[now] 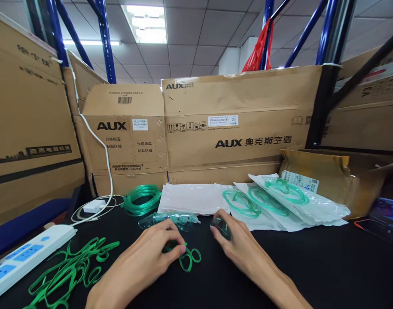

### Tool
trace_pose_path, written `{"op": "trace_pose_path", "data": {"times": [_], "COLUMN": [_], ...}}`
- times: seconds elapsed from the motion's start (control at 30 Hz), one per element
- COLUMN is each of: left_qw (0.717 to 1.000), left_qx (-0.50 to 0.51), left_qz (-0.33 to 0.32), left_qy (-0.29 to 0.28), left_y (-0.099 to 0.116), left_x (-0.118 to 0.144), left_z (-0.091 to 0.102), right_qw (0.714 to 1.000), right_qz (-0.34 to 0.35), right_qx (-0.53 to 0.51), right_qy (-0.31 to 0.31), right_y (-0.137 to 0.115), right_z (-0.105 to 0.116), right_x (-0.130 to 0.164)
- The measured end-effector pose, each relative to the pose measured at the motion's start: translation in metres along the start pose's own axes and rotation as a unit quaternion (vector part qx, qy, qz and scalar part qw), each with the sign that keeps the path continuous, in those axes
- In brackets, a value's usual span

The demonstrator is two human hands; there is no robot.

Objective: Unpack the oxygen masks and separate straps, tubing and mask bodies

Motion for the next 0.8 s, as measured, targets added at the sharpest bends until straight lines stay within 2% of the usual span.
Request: {"op": "trace_pose_path", "data": {"times": [0.17, 0.33, 0.4, 0.53, 0.67, 0.8], "left_qw": [0.999, 0.993, 0.993, 0.997, 0.999, 1.0], "left_qx": [0.02, 0.053, 0.052, 0.024, 0.009, 0.007], "left_qz": [0.022, 0.093, 0.1, 0.059, 0.015, 0.007], "left_qy": [-0.039, -0.042, -0.039, -0.04, -0.038, 0.021], "left_y": [-0.008, -0.007, -0.009, -0.016, -0.015, 0.002], "left_x": [0.003, 0.005, 0.007, 0.005, 0.0, -0.006], "left_z": [-0.005, -0.018, -0.023, -0.032, -0.039, -0.027], "right_qw": [0.997, 0.991, 0.989, 0.989, 0.992, 0.997], "right_qz": [0.01, 0.023, 0.027, 0.048, 0.034, 0.043], "right_qx": [0.005, 0.007, 0.018, 0.027, 0.02, 0.004], "right_qy": [-0.071, -0.131, -0.144, -0.136, -0.12, -0.071], "right_y": [-0.001, -0.005, -0.007, -0.006, -0.002, -0.006], "right_z": [-0.002, -0.001, -0.002, -0.006, -0.008, -0.004], "right_x": [0.004, 0.01, 0.01, 0.009, 0.008, 0.003]}}
Point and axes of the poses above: each hand's wrist, its own x-axis away from the middle knuckle, its own z-axis out of the back of the hand, y = z × x, the point moved 2 cm from there along -x, towards the middle knuckle, and after that the axes turned 12 degrees about -z, right-handed, at the moved point
